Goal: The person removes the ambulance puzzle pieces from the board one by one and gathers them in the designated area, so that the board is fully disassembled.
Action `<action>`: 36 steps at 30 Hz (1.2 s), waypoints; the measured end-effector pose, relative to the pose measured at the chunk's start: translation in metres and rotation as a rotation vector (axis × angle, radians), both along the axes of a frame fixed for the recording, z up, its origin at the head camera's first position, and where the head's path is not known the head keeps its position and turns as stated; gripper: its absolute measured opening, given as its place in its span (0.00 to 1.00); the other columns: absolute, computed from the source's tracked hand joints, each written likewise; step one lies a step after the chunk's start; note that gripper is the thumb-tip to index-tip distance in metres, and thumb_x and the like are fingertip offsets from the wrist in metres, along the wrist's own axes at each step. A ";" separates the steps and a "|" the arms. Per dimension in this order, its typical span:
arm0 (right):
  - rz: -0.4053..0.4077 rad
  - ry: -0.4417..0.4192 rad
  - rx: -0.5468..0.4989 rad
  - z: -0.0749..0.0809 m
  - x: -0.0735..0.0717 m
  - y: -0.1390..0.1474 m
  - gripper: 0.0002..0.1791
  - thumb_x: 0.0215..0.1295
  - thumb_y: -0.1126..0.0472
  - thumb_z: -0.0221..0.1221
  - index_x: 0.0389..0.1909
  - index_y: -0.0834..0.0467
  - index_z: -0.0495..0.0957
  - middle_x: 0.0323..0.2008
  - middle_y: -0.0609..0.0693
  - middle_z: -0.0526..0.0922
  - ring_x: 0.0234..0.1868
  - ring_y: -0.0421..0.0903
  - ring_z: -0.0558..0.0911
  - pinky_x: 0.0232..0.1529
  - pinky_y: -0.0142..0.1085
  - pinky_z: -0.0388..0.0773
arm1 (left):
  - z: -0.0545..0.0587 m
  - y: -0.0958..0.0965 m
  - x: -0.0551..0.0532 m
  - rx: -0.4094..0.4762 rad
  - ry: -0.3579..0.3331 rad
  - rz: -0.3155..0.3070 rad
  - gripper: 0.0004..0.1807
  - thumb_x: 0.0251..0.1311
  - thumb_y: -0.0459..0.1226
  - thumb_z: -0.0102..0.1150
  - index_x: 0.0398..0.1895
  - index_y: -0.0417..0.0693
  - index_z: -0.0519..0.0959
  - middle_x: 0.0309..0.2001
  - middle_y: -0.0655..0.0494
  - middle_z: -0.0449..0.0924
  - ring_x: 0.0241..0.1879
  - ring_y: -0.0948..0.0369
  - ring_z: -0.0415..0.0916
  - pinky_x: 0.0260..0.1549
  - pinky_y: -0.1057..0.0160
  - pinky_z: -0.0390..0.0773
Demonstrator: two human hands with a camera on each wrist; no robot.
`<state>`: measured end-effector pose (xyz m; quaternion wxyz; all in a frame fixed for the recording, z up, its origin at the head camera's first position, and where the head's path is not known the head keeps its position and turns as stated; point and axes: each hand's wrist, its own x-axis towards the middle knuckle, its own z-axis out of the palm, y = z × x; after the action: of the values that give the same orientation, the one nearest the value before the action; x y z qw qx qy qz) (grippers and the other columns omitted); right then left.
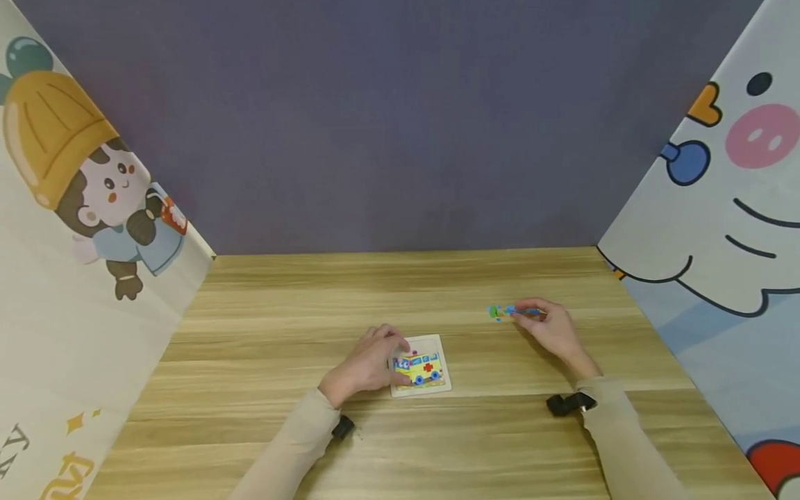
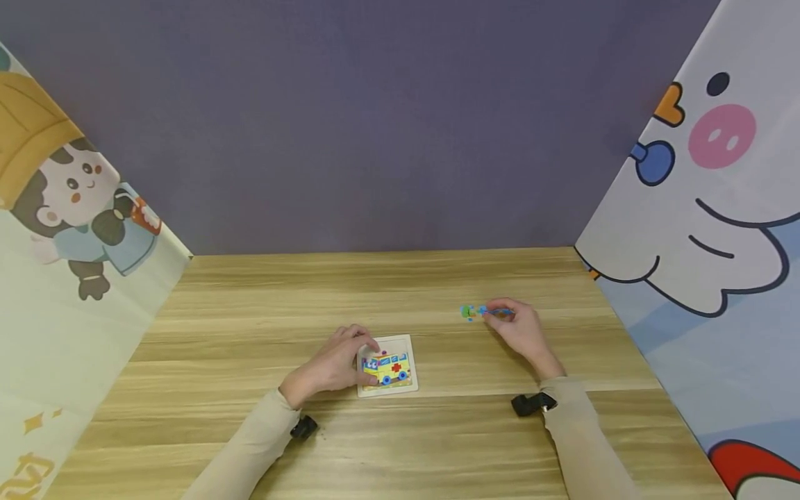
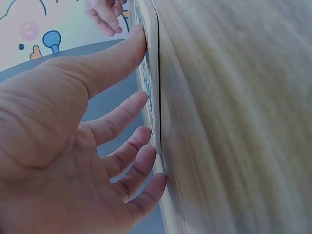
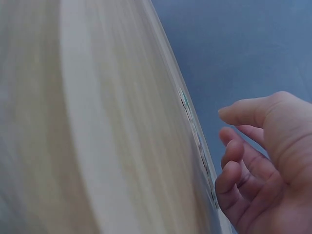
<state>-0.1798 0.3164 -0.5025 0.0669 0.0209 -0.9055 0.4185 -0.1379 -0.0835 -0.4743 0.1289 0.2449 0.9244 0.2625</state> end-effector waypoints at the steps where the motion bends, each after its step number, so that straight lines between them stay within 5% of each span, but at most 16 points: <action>1: 0.005 0.005 -0.002 0.001 0.000 -0.002 0.15 0.72 0.56 0.69 0.53 0.59 0.88 0.53 0.62 0.90 0.34 0.33 0.83 0.34 0.27 0.80 | 0.000 0.000 0.000 0.002 0.000 0.004 0.27 0.56 0.49 0.81 0.56 0.51 0.85 0.71 0.48 0.72 0.70 0.46 0.66 0.73 0.41 0.69; 12: 0.209 -0.028 -0.022 0.006 0.015 -0.052 0.12 0.69 0.61 0.70 0.51 0.61 0.88 0.47 0.57 0.91 0.24 0.37 0.76 0.27 0.30 0.74 | 0.001 0.002 0.003 -0.001 0.001 0.021 0.21 0.55 0.48 0.82 0.48 0.54 0.86 0.70 0.50 0.72 0.72 0.47 0.66 0.74 0.42 0.69; 22: 0.375 -0.136 -0.076 0.007 0.030 -0.102 0.12 0.69 0.62 0.70 0.50 0.60 0.87 0.44 0.54 0.90 0.28 0.41 0.85 0.28 0.33 0.85 | 0.001 0.003 0.002 -0.010 -0.004 0.022 0.21 0.55 0.49 0.82 0.49 0.55 0.86 0.71 0.51 0.72 0.72 0.47 0.65 0.74 0.42 0.69; 36: 0.588 -0.125 -0.124 0.013 0.044 -0.165 0.11 0.72 0.62 0.68 0.51 0.60 0.87 0.44 0.52 0.91 0.40 0.39 0.89 0.40 0.30 0.86 | -0.004 0.003 -0.002 0.023 -0.026 0.022 0.21 0.54 0.47 0.83 0.47 0.53 0.85 0.70 0.49 0.71 0.71 0.46 0.65 0.72 0.42 0.71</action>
<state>-0.1354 0.1517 -0.4891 -0.1117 0.2520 -0.8359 0.4748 -0.1402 -0.0801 -0.4783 0.1354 0.2330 0.9220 0.2779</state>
